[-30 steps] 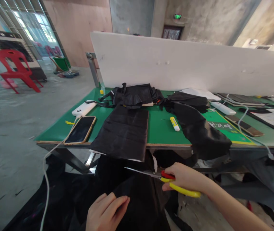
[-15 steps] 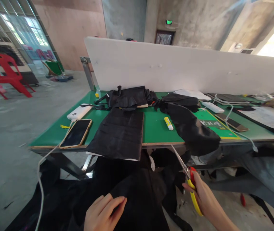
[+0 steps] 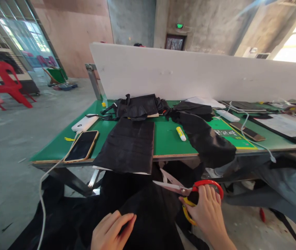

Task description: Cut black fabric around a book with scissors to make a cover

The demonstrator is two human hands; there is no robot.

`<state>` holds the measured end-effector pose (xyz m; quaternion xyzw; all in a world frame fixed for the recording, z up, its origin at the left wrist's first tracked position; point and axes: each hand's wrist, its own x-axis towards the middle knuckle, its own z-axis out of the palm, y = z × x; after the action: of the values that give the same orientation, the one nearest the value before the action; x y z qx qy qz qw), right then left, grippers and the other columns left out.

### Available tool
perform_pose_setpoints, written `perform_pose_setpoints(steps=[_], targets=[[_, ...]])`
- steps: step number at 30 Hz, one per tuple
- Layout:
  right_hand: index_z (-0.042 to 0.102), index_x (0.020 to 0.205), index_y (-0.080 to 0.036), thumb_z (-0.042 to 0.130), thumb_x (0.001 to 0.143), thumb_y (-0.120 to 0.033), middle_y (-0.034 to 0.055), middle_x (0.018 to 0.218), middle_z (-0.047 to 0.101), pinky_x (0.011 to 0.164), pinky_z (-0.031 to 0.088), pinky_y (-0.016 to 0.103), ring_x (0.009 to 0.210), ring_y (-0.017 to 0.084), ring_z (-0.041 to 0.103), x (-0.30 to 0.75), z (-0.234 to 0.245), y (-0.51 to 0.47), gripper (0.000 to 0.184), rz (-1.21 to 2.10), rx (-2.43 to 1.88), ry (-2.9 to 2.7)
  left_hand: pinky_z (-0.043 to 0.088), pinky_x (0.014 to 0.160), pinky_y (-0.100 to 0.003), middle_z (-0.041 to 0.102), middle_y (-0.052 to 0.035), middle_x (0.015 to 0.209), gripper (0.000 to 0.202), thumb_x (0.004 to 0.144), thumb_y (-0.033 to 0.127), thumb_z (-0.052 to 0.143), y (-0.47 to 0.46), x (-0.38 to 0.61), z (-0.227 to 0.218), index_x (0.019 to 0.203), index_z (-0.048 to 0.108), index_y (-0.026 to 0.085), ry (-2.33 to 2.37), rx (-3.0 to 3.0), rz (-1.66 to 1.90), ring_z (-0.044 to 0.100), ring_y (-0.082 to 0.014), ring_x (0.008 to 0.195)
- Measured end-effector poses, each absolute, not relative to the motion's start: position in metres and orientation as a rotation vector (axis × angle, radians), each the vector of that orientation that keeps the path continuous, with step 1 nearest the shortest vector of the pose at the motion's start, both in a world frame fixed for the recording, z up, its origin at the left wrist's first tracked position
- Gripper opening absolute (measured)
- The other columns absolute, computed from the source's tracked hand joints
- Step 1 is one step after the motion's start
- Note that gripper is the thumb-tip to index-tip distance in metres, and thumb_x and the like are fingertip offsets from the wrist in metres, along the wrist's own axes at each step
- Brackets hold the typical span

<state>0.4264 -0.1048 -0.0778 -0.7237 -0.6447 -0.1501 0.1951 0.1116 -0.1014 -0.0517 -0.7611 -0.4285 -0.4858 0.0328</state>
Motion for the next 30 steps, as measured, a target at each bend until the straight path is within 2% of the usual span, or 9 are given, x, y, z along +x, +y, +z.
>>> perform_pose_setpoints(steps=[3,7,13,21,30], targets=[[0.042,0.093,-0.018,0.062,0.068,-0.053,0.0114,0.087,0.051,0.078,0.039,0.043,0.088,0.031,0.048,0.407,-0.073,-0.095,0.048,-0.561,-2.034,-1.789,0.045,0.054,-0.023,0.058,0.0044,0.057,0.012,0.074,0.011,0.066,-0.101,0.113,-0.050,0.080,0.063,0.021,-1.312,-2.341,-1.533,0.055,-0.0086,0.049],[0.043,0.088,-0.018,0.060,0.069,-0.040,0.0114,0.083,0.050,0.077,0.039,0.042,0.083,0.029,0.047,0.394,-0.075,-0.083,0.034,-0.742,-1.957,-1.820,0.045,0.054,-0.023,0.058,0.0041,0.056,0.009,0.076,0.012,0.065,-0.100,0.113,-0.050,0.079,0.064,0.021,-1.333,-2.326,-1.553,0.055,-0.0087,0.049],[0.047,0.092,-0.015,0.062,0.064,-0.030,0.0089,0.082,0.053,0.078,0.040,0.040,0.084,0.028,0.050,0.384,-0.087,-0.065,0.035,-0.855,-1.818,-1.780,0.043,0.053,-0.023,0.057,0.0046,0.056,0.013,0.074,0.012,0.067,-0.100,0.111,-0.056,0.082,0.063,0.021,-1.314,-2.338,-1.532,0.053,-0.0085,0.049],[0.051,0.095,-0.014,0.059,0.067,-0.021,0.0075,0.082,0.057,0.080,0.040,0.040,0.084,0.025,0.052,0.375,-0.094,-0.053,0.030,-0.813,-1.728,-1.742,0.042,0.052,-0.023,0.055,0.0046,0.055,0.012,0.075,0.012,0.066,-0.101,0.115,-0.063,0.082,0.063,0.021,-1.319,-2.344,-1.569,0.051,-0.0084,0.048],[0.054,0.088,-0.014,0.062,0.068,-0.025,0.0074,0.080,0.056,0.076,0.040,0.037,0.080,0.024,0.052,0.371,-0.093,-0.047,0.024,-0.754,-1.703,-1.755,0.043,0.053,-0.023,0.057,0.0046,0.056,0.013,0.075,0.011,0.066,-0.102,0.115,-0.064,0.082,0.063,0.021,-1.324,-2.336,-1.573,0.053,-0.0083,0.049]])
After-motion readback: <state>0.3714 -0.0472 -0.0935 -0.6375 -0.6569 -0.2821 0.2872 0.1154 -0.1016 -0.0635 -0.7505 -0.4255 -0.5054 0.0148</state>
